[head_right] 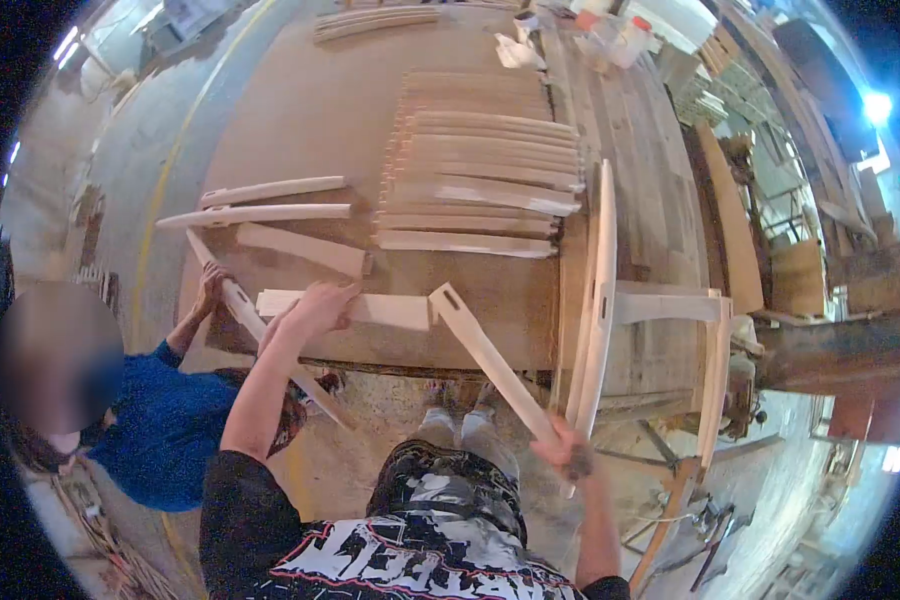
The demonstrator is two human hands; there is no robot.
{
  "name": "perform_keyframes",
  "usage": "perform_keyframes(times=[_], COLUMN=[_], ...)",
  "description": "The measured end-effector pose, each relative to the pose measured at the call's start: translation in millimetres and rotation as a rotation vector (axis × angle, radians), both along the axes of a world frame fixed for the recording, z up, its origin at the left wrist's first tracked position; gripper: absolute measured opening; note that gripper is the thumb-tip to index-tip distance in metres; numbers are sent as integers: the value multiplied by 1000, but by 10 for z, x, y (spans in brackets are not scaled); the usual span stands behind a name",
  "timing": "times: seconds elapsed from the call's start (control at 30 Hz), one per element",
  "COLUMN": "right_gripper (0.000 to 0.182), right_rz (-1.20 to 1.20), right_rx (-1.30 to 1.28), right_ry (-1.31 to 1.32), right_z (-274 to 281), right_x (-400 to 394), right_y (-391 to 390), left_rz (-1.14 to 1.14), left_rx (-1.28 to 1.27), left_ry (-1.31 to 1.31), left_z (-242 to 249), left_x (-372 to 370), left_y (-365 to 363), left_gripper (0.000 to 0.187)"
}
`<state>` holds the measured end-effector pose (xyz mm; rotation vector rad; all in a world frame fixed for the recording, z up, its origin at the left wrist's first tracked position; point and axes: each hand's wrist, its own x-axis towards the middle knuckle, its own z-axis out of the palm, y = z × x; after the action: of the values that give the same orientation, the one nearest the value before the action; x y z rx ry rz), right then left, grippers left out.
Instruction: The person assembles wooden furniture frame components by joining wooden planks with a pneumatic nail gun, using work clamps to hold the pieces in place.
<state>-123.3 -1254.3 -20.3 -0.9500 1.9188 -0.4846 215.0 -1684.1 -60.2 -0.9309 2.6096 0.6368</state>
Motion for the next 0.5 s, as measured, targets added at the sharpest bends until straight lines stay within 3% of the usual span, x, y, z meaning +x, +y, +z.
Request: perform_keyframes(times=[0.03,0.17,0.23,0.3,0.37,0.5], right_gripper=[70,69,69,69,69,65], right_rz=[-32,143,-65,-205,-304,-655], right_rx=[52,-86,141,120,-64,-103], right_ry=[-19,254,247,342,490,582], right_z=[343,685,1119,1257,1196,1238], right_x=[-60,-405,-474,-629,-706,-470], right_y=[-47,351,471,725,1194,1290], left_rz=[-34,-178,-114,-67,-43,-173], left_rx=[37,28,42,13,-47,-409], left_ry=[45,157,86,94,167,472], left_z=[44,243,230,300,527,-122], left_x=[6,-202,-241,-337,-500,-1008], left_y=[-28,-40,-210,-286,-198,120], left_gripper=[73,65,66,65,63,55])
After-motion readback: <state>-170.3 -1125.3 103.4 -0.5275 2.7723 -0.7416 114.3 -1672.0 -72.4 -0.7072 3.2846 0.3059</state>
